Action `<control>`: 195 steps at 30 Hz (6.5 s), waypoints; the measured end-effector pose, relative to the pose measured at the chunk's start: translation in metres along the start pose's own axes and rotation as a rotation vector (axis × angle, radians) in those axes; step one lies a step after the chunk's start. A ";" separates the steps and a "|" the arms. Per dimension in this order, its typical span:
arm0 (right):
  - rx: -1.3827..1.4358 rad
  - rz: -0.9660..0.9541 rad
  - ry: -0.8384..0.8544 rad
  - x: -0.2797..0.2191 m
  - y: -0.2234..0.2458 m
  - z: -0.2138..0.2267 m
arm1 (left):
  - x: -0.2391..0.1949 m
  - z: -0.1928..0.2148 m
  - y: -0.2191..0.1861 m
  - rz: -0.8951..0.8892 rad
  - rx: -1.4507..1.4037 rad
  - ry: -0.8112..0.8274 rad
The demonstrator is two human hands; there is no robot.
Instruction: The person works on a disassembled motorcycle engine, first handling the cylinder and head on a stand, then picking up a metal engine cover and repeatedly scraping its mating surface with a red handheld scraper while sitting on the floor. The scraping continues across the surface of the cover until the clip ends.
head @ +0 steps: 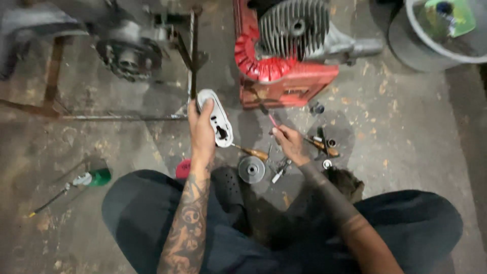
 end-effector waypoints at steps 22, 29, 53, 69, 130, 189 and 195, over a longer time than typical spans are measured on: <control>-0.204 0.415 0.023 -0.052 0.186 0.065 | -0.045 -0.033 0.037 0.373 -0.599 0.162; -0.205 0.437 0.015 -0.064 0.204 0.063 | -0.056 -0.035 0.056 0.525 -0.679 0.143; -0.345 0.464 -0.055 -0.070 0.185 0.117 | -0.072 -0.039 0.078 0.700 -0.589 0.206; -0.245 0.463 -0.129 -0.082 0.170 0.107 | -0.059 -0.053 0.088 0.764 -0.521 0.219; -0.145 0.318 0.089 -0.110 0.163 0.050 | -0.058 -0.059 0.141 0.742 -0.456 0.268; -0.298 0.144 0.455 -0.052 0.137 0.008 | -0.133 0.029 0.063 0.602 -0.186 0.084; -0.254 0.153 0.649 -0.078 0.141 -0.027 | -0.151 0.051 0.061 0.568 -0.237 0.029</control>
Point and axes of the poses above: each hand's wrist, its own x-axis towards the middle knuckle, its own z-axis out of the back of the hand, y = z × x, the point moved 6 cm from there along x, towards the middle knuckle, and after that the axes turned 2 degrees about y, right-handed, at the moved point
